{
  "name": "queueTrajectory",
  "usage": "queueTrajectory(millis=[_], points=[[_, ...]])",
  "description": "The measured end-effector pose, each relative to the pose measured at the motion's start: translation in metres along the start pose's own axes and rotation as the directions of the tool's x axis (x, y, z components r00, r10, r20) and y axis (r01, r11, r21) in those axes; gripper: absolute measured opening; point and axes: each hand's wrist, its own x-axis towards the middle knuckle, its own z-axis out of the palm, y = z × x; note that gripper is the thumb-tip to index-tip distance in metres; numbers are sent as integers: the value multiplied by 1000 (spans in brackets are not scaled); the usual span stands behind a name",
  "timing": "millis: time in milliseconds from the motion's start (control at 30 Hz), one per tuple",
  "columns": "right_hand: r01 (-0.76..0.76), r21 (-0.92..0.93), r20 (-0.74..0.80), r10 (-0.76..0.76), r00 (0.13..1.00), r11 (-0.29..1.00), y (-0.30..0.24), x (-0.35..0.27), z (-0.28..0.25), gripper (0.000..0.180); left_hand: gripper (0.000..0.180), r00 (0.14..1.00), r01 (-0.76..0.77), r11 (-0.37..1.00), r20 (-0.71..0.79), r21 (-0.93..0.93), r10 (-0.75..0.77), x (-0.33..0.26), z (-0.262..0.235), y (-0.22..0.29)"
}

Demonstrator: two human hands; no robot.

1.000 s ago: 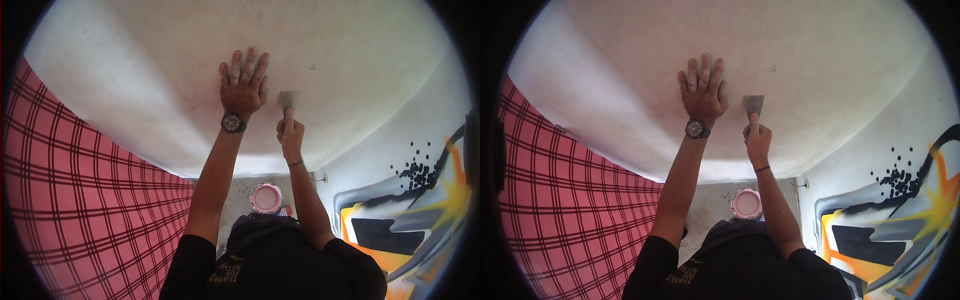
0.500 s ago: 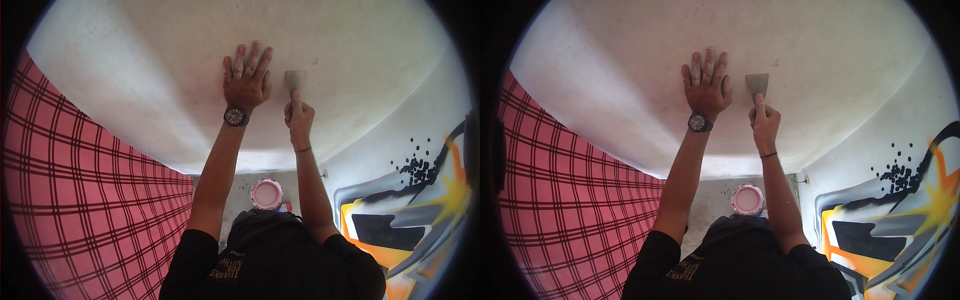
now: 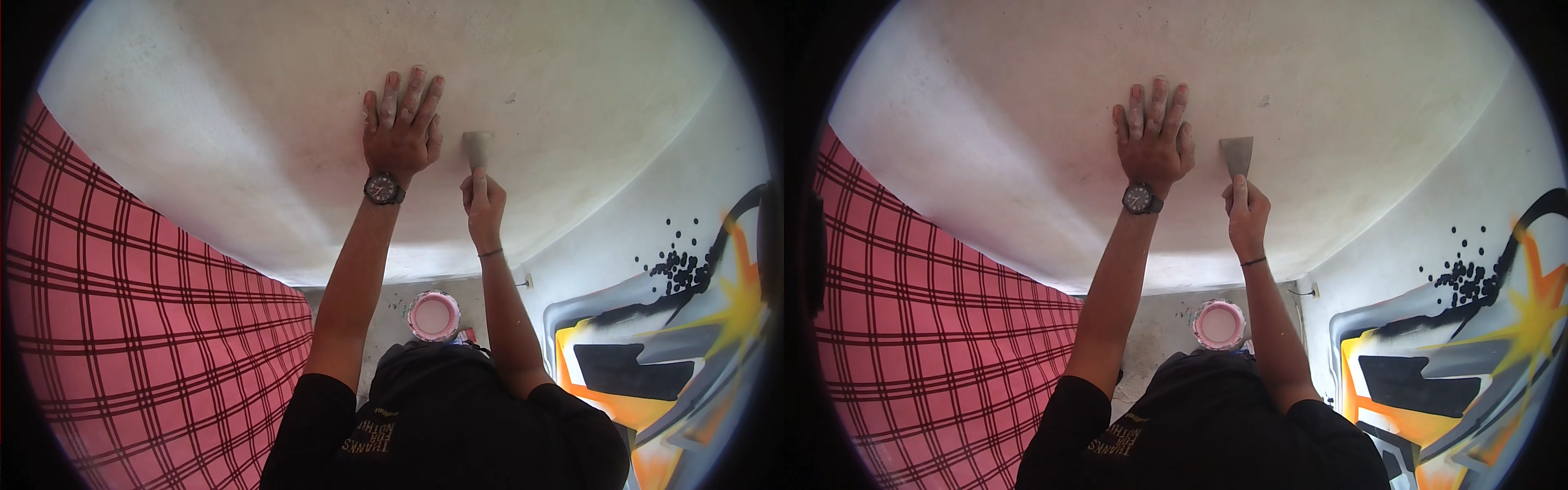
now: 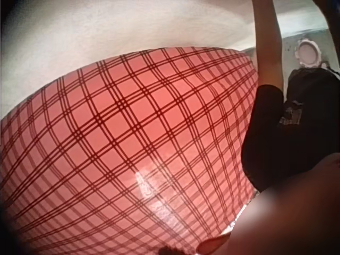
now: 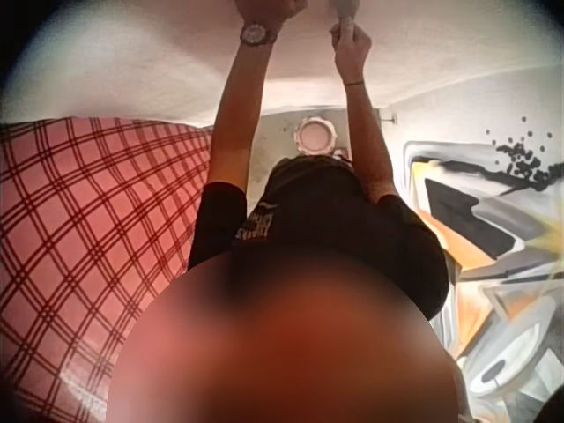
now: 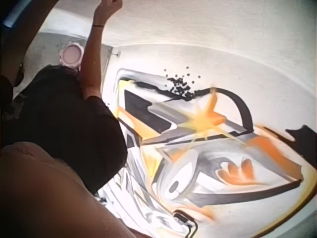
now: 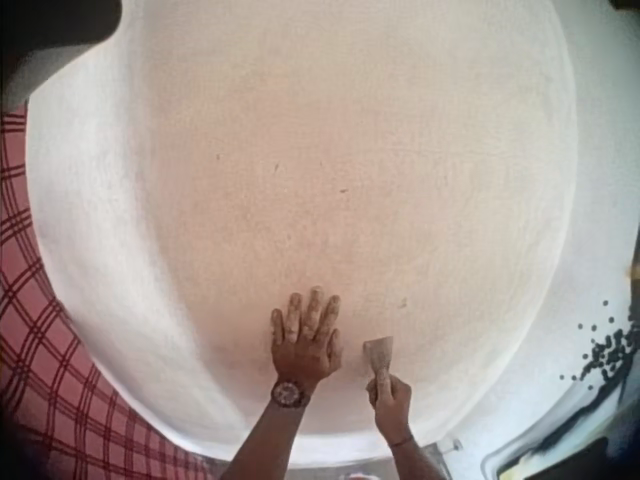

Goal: Scraping and applying plaster compound to a ceiling using a putty knife.

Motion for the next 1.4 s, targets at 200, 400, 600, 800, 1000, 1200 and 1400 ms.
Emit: queueTrajectory(millis=[200, 400, 600, 800, 1000, 1200, 1400], points=[[5, -10, -7, -6, 1000, 1000, -24, 9, 3, 53, 53, 1000, 4, 1000, 14, 6, -4, 0, 1, 6], [-5, 34, -22, 6, 1000, 999, -7, 4, -2, 59, 53, 1000, -5, 1000, 9, 0, 5, 2, 5, 17], [-113, -30, -95, 110, 989, 993, -12, 9, -9, 68, 53, 1000, -4, 1000, 9, 4, 4, 1, 7, 20], [-124, -96, -159, 108, 981, 988, 17, 0, -28, 67, 53, 1000, -3, 1000, 9, 0, 3, 2, 11, 30], [-55, -56, -104, 49, 993, 997, -14, 10, -21, 67, 53, 1000, -4, 1000, 20, 3, 4, -1, 11, 30], [-150, -102, -162, 132, 978, 983, 7, -2, -33, 65, 52, 999, 0, 1000, 42, -25, 1, -2, 9, 36], [-133, 25, -57, 134, 989, 991, -13, 8, -17, 63, 53, 999, 20, 1000, 44, -7, -20, -2, 10, 36]])
